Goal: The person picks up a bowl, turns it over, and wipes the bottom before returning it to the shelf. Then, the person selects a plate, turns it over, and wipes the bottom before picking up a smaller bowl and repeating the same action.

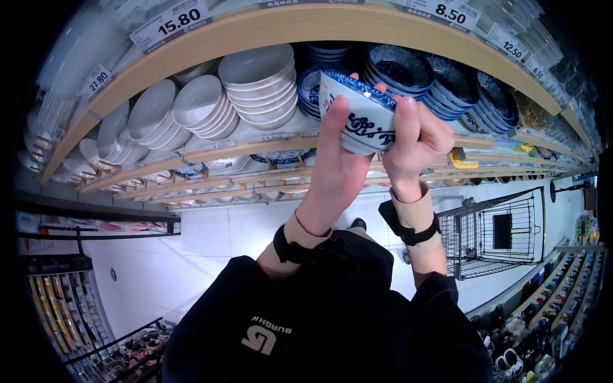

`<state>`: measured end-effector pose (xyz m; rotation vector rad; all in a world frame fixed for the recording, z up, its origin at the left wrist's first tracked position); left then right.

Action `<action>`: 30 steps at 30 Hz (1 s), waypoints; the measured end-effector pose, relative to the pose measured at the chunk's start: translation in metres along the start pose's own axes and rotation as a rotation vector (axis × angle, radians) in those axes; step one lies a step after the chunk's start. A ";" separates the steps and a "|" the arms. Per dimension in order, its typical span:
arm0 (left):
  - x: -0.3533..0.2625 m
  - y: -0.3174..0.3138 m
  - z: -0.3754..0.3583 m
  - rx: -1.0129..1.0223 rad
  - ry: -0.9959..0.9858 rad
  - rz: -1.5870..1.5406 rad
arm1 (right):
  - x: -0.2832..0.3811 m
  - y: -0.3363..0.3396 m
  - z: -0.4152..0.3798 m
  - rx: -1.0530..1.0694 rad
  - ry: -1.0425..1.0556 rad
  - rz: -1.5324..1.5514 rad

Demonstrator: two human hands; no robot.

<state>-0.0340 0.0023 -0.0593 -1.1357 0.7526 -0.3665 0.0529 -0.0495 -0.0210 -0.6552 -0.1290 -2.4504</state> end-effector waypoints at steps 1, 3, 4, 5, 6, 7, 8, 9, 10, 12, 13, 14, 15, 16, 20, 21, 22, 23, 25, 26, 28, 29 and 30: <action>0.000 0.001 0.001 -0.005 -0.003 0.008 | 0.001 -0.002 0.000 -0.017 0.010 -0.001; 0.002 -0.001 0.000 -0.099 -0.092 0.148 | 0.003 -0.008 0.001 -0.052 0.033 -0.005; 0.003 -0.002 -0.002 -0.149 -0.136 0.218 | 0.004 -0.008 0.002 -0.067 -0.006 0.009; 0.003 -0.005 -0.003 -0.168 -0.156 0.221 | 0.005 -0.007 0.002 -0.081 -0.044 0.022; 0.004 -0.009 -0.004 -0.178 -0.183 0.229 | 0.006 -0.007 0.002 -0.095 -0.083 0.035; 0.007 -0.013 -0.004 -0.189 -0.211 0.237 | 0.005 -0.005 0.003 -0.110 -0.097 0.071; 0.007 -0.016 -0.006 -0.201 -0.241 0.245 | 0.001 -0.002 0.001 -0.151 -0.117 0.119; 0.007 -0.017 -0.006 -0.204 -0.200 0.202 | -0.006 -0.001 -0.001 -0.191 -0.136 0.168; 0.006 -0.018 -0.007 -0.207 -0.158 0.159 | -0.010 0.000 -0.002 -0.230 -0.156 0.217; 0.006 -0.018 -0.009 -0.201 -0.131 0.126 | -0.012 -0.002 -0.003 -0.292 -0.256 0.270; 0.007 -0.019 -0.009 -0.190 -0.146 0.137 | -0.012 -0.003 -0.001 -0.303 -0.278 0.269; 0.007 -0.019 -0.008 -0.178 -0.159 0.149 | -0.012 -0.004 0.000 -0.315 -0.300 0.267; 0.008 -0.016 -0.006 -0.235 -0.139 0.191 | -0.013 -0.005 -0.002 -0.303 -0.294 0.272; 0.009 -0.018 -0.007 -0.262 -0.177 0.214 | -0.015 -0.004 -0.001 -0.279 -0.286 0.289; 0.011 -0.032 -0.016 -0.338 -0.274 0.223 | -0.014 -0.005 0.004 -0.190 -0.281 0.341; 0.011 -0.033 -0.017 -0.352 -0.287 0.200 | -0.014 -0.003 0.004 -0.129 -0.249 0.299; 0.011 -0.032 -0.019 -0.346 -0.294 0.183 | -0.014 -0.002 0.005 -0.069 -0.215 0.258; 0.012 -0.030 -0.021 -0.341 -0.303 0.166 | -0.019 0.006 0.002 0.027 -0.144 0.165; 0.011 -0.029 -0.022 -0.332 -0.321 0.147 | -0.024 0.011 -0.001 0.117 -0.054 0.075; 0.010 -0.031 -0.023 -0.329 -0.330 0.146 | -0.025 0.010 -0.002 0.111 -0.036 0.077; 0.010 -0.031 -0.024 -0.327 -0.348 0.153 | -0.025 0.010 -0.002 0.113 -0.006 0.076; 0.011 -0.031 -0.025 -0.330 -0.356 0.161 | -0.024 0.010 -0.002 0.122 0.004 0.072; 0.012 -0.031 -0.025 -0.333 -0.364 0.167 | -0.024 0.010 -0.002 0.130 0.013 0.073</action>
Point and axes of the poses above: each hand's wrist, its own z-axis towards the middle knuckle, its own y-axis out of the back of the hand, x = y × z, the point moved 3 cm from there along z, towards the middle knuckle, and after that the axes turned 5 degrees about z, right-handed, at the moved point
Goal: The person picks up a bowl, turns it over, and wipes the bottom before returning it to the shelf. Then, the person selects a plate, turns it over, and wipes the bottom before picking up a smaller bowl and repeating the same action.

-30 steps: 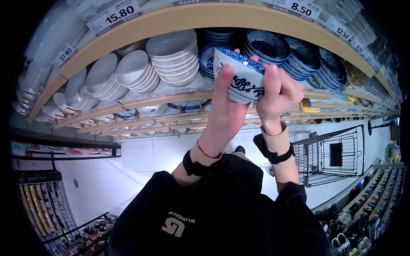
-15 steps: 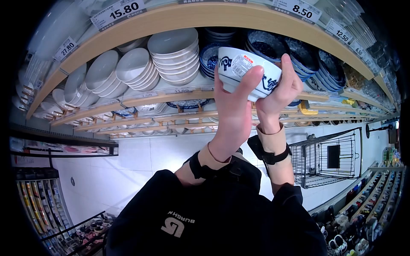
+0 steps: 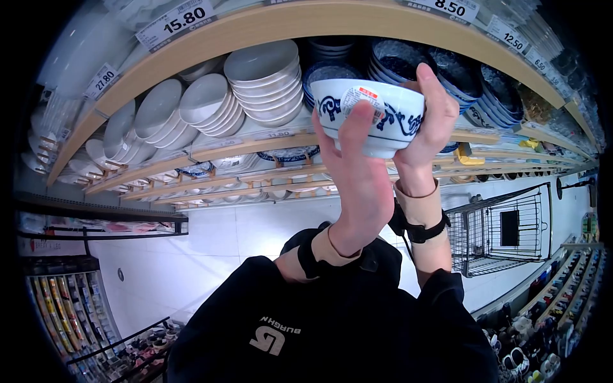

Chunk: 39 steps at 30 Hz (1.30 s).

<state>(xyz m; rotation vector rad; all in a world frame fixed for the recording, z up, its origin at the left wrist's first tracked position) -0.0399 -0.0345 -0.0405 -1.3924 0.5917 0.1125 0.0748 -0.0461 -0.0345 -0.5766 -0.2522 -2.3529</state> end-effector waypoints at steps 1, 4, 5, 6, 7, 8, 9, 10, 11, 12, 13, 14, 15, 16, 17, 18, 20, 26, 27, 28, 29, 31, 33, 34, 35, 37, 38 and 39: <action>0.000 0.000 -0.001 -0.001 -0.001 -0.006 | 0.000 0.000 0.000 0.008 0.009 0.001; 0.000 0.000 -0.002 -0.011 0.005 -0.010 | 0.000 0.001 0.000 0.015 0.034 -0.040; 0.001 0.000 -0.001 -0.020 0.012 0.000 | 0.001 0.001 -0.001 0.008 0.046 -0.095; 0.001 0.001 -0.001 -0.028 0.020 0.009 | 0.001 0.001 -0.002 0.005 0.049 -0.098; 0.001 0.001 -0.002 -0.028 0.021 0.011 | 0.001 0.001 -0.002 0.001 0.051 -0.102; 0.001 0.002 -0.002 -0.028 0.022 0.013 | -0.001 0.001 -0.002 0.000 0.044 -0.055; 0.001 0.002 -0.002 -0.028 0.023 0.014 | -0.001 0.001 -0.003 0.002 0.043 -0.044; 0.001 0.002 -0.002 -0.034 0.026 0.019 | -0.001 0.002 -0.003 0.004 0.041 -0.033; 0.001 0.002 -0.002 -0.041 0.029 0.024 | 0.000 0.002 -0.003 0.009 0.046 -0.056; 0.001 0.002 -0.003 -0.047 0.032 0.028 | 0.000 0.002 -0.003 0.012 0.045 -0.059; 0.000 0.001 -0.003 -0.051 0.038 0.023 | 0.000 0.002 -0.003 0.016 0.044 -0.062; 0.000 0.001 -0.004 -0.055 0.043 0.018 | -0.001 0.002 -0.004 0.018 0.038 -0.043; 0.000 0.001 -0.004 -0.059 0.049 0.012 | -0.001 0.001 -0.004 0.021 0.038 -0.032; 0.000 0.002 -0.004 -0.049 0.045 0.018 | -0.001 0.001 -0.004 0.023 0.037 -0.021; 0.000 0.002 -0.004 -0.040 0.040 0.023 | 0.000 0.001 -0.004 0.027 0.042 -0.017; 0.000 0.003 -0.004 -0.030 0.036 0.028 | -0.001 0.001 -0.004 0.027 0.048 -0.022; -0.001 0.002 -0.003 -0.038 0.043 0.029 | -0.003 0.001 -0.006 0.024 0.060 -0.038; 0.000 0.013 0.002 0.190 -0.002 0.230 | 0.015 0.000 -0.006 -0.157 -0.065 0.010; 0.000 0.018 0.003 0.254 0.032 0.268 | 0.025 0.001 -0.003 -0.144 -0.067 0.016; 0.000 0.023 0.004 0.320 0.064 0.309 | 0.034 0.001 0.000 -0.132 -0.068 0.022; -0.004 0.028 0.004 0.357 0.182 0.286 | 0.043 -0.002 0.001 -0.104 0.026 0.013; -0.004 0.047 0.006 0.396 0.351 0.271 | 0.051 -0.003 -0.004 -0.028 0.175 -0.053; -0.002 0.069 0.010 0.414 0.442 0.259 | 0.051 -0.002 -0.016 0.072 0.283 -0.156; 0.000 0.076 0.012 0.411 0.475 0.184 | 0.054 -0.004 -0.018 0.148 0.292 -0.158; 0.002 0.083 0.013 0.407 0.509 0.109 | 0.058 -0.007 -0.017 0.224 0.301 -0.157; 0.008 0.102 0.024 0.475 0.586 -0.230 | 0.064 -0.005 -0.017 0.467 0.252 -0.195; 0.011 0.113 0.026 0.523 0.583 -0.363 | 0.066 -0.008 -0.018 0.523 0.230 -0.192; 0.011 0.117 0.028 0.573 0.588 -0.497 | 0.067 -0.011 -0.020 0.581 0.208 -0.188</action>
Point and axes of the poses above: each hand's wrist, its own z-axis towards the middle knuckle, its own y-axis out of the back of the hand, x = y × z, the point moved 3 cm from there along z, towards the middle knuckle, and after that the axes turned 5 degrees about z, right-handed, at the moved point
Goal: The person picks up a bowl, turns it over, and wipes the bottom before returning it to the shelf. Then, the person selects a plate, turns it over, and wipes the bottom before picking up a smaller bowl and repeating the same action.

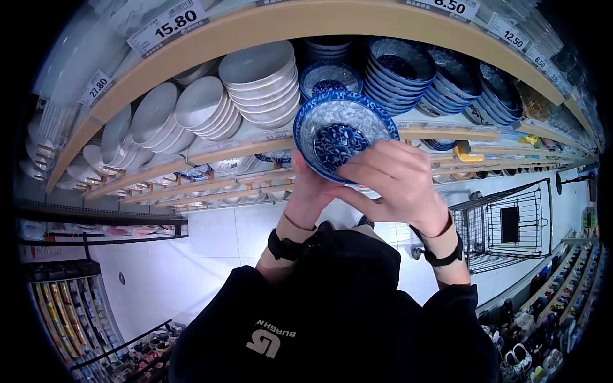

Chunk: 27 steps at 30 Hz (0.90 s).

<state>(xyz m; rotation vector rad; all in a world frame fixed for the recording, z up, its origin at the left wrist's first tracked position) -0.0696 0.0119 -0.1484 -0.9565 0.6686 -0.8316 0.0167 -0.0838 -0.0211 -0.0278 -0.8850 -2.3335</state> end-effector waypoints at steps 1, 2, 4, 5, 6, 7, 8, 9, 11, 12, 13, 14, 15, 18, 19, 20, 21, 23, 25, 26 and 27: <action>-0.002 0.004 -0.002 0.087 -0.002 -0.108 | 0.003 -0.003 -0.001 0.061 -0.016 0.015; -0.006 0.015 -0.004 0.106 -0.039 -0.059 | 0.004 -0.001 -0.006 0.212 -0.036 0.002; -0.009 0.021 -0.007 0.077 -0.055 -0.020 | 0.011 0.001 -0.008 0.242 -0.004 -0.049; -0.008 0.024 -0.010 -0.008 -0.060 0.047 | 0.013 0.001 -0.009 0.257 0.012 -0.075; -0.007 0.024 -0.012 -0.090 -0.057 0.102 | 0.016 -0.001 -0.012 0.265 0.042 -0.123; -0.006 0.024 -0.014 -0.159 -0.060 0.150 | 0.017 -0.004 -0.015 0.273 0.073 -0.172; -0.005 0.024 -0.016 -0.206 -0.064 0.187 | 0.019 -0.007 -0.018 0.281 0.106 -0.221; -0.004 0.024 -0.017 -0.235 -0.069 0.209 | 0.021 -0.009 -0.020 0.299 0.125 -0.267; -0.004 0.026 -0.018 -0.256 -0.068 0.226 | 0.026 -0.013 -0.024 0.333 0.163 -0.358; -0.005 0.027 -0.019 -0.262 -0.068 0.232 | 0.027 -0.014 -0.024 0.324 0.186 -0.376; -0.005 0.028 -0.019 -0.261 -0.065 0.234 | 0.028 -0.015 -0.024 0.314 0.209 -0.396; -0.004 0.029 -0.019 -0.254 -0.066 0.228 | 0.029 -0.015 -0.023 0.304 0.231 -0.415; -0.004 0.029 -0.019 -0.230 -0.064 0.210 | 0.029 -0.016 -0.023 0.307 0.224 -0.408; -0.004 0.021 -0.015 -0.132 -0.049 0.101 | 0.029 -0.016 -0.021 0.329 0.161 -0.394; -0.004 0.014 -0.013 -0.095 -0.042 0.054 | 0.028 -0.016 -0.019 0.345 0.111 -0.393; -0.005 0.007 -0.010 -0.059 -0.034 0.007 | 0.027 -0.016 -0.016 0.361 0.061 -0.393; -0.002 0.000 -0.006 -0.100 -0.013 0.019 | 0.024 -0.016 -0.012 0.359 -0.020 -0.386; 0.005 -0.022 0.000 -0.271 0.048 0.084 | 0.018 -0.016 -0.005 0.356 -0.177 -0.368; 0.005 -0.038 0.003 -0.597 0.078 0.496 | 0.011 -0.016 -0.007 0.375 -0.232 -0.258; 0.004 -0.041 0.004 -0.606 0.075 0.492 | 0.007 -0.017 -0.009 0.372 -0.241 -0.182; 0.004 -0.042 0.006 -0.615 0.072 0.485 | 0.005 -0.018 -0.010 0.369 -0.250 -0.106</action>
Point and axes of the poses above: each hand's wrist, its own z-axis towards the middle knuckle, its own y-axis out of the back of the hand, x = y × z, the point moved 3 cm from there along z, towards the middle knuckle, and after that the axes turned 5 degrees about z, right-handed, at the moved point
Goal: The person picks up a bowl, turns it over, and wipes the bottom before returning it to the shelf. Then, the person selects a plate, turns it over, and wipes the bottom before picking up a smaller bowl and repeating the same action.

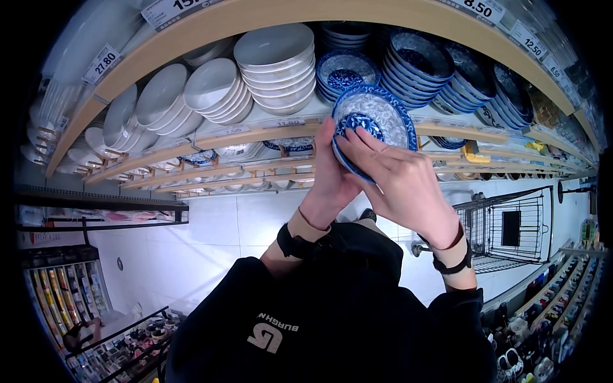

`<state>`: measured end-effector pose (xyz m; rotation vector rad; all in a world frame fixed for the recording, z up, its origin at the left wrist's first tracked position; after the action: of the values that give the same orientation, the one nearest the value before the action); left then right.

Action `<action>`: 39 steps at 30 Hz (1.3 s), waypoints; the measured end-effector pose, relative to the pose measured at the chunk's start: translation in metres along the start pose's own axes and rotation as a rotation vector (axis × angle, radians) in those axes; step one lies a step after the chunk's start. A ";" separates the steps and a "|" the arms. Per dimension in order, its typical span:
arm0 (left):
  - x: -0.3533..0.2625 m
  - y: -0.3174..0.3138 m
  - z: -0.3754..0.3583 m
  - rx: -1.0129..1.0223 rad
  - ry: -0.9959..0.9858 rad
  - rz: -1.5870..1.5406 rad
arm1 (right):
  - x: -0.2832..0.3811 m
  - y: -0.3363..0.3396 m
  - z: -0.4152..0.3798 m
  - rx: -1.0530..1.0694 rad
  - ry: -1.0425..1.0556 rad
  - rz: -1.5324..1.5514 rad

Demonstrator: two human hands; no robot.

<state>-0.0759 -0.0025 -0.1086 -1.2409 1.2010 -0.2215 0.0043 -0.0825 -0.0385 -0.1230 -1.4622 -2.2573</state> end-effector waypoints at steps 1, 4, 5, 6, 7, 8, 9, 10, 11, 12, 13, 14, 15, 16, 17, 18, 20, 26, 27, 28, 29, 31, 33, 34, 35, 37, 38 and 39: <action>-0.001 -0.001 0.001 -0.007 0.003 -0.007 | -0.001 0.000 0.001 0.000 -0.023 0.065; -0.003 0.011 0.007 0.166 -0.025 -0.015 | -0.005 0.001 0.001 -0.003 -0.115 0.266; -0.004 0.016 0.007 0.194 -0.001 -0.046 | -0.009 0.000 -0.002 -0.007 -0.160 0.338; -0.006 0.014 0.009 0.204 -0.049 0.004 | -0.012 -0.001 -0.005 -0.011 -0.205 0.409; -0.009 0.011 0.011 0.214 -0.096 0.053 | -0.017 0.000 -0.005 -0.024 -0.259 0.526; -0.011 0.009 0.013 0.223 -0.142 0.102 | -0.024 0.001 -0.005 -0.037 -0.314 0.643; -0.013 0.011 0.014 0.157 -0.130 0.174 | -0.030 0.002 -0.005 -0.049 -0.370 0.761; -0.016 0.004 0.010 0.084 -0.123 0.254 | -0.038 -0.003 -0.008 -0.085 -0.415 0.899; -0.022 -0.007 0.005 0.012 -0.117 0.334 | -0.048 -0.013 -0.012 -0.123 -0.460 1.036; -0.026 -0.015 0.001 -0.061 -0.110 0.414 | -0.051 -0.015 -0.010 -0.173 -0.452 1.174; -0.027 -0.017 0.000 -0.047 -0.104 0.395 | -0.053 -0.017 -0.008 -0.223 -0.439 1.313; -0.026 -0.017 0.000 -0.058 -0.139 0.401 | -0.055 -0.019 -0.008 -0.256 -0.438 1.425; -0.023 -0.016 0.001 -0.070 -0.174 0.407 | -0.059 -0.023 -0.008 -0.289 -0.437 1.537; -0.021 -0.016 0.002 -0.081 -0.207 0.413 | -0.063 -0.027 -0.008 -0.324 -0.435 1.649; -0.021 -0.017 0.001 -0.091 -0.220 0.407 | -0.067 -0.031 -0.010 -0.326 -0.415 1.710; -0.019 -0.020 -0.001 -0.099 -0.231 0.399 | -0.069 -0.033 -0.010 -0.333 -0.416 1.754; -0.016 -0.023 -0.001 -0.099 -0.247 0.399 | -0.070 -0.036 -0.011 -0.354 -0.418 1.842; -0.012 -0.014 -0.001 -0.029 -0.184 0.400 | -0.067 -0.020 -0.017 -0.173 -0.457 1.379; -0.015 -0.015 -0.001 0.010 -0.101 0.310 | -0.066 -0.010 -0.020 -0.041 -0.473 1.162; -0.017 -0.014 0.000 0.046 -0.017 0.221 | -0.062 -0.002 -0.021 0.086 -0.485 0.944; -0.014 0.000 0.005 0.057 0.046 0.315 | -0.047 0.008 -0.015 0.024 -0.270 0.789; -0.002 0.008 0.011 0.017 0.079 0.173 | -0.037 0.009 -0.016 0.093 -0.184 0.514; 0.010 0.010 0.016 -0.054 0.085 0.118 | -0.029 0.010 -0.019 0.092 -0.108 0.337; 0.014 0.008 0.016 -0.084 0.073 0.120 | -0.027 0.011 -0.020 0.062 -0.088 0.307; 0.018 0.004 0.013 -0.114 0.059 0.122 | -0.026 0.012 -0.022 0.034 -0.066 0.278; 0.027 0.002 0.013 -0.141 0.047 0.135 | -0.023 0.016 -0.025 0.035 -0.079 0.226; 0.031 0.005 0.014 -0.163 0.018 0.161 | -0.022 0.014 -0.027 0.008 -0.075 0.213; 0.035 0.008 0.016 -0.186 -0.010 0.187 | -0.024 0.010 -0.030 -0.019 -0.071 0.201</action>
<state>-0.0521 -0.0149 -0.1377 -1.2779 1.3431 0.0355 0.0346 -0.1051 -0.0502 -0.3440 -1.3972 -2.1238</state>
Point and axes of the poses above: each hand's wrist, its own z-axis towards the middle knuckle, its own y-axis out of the back of the hand, x = y × z, the point moved 3 cm from there along z, towards the middle knuckle, and after that the axes turned 5 degrees about z, right-handed, at the moved point
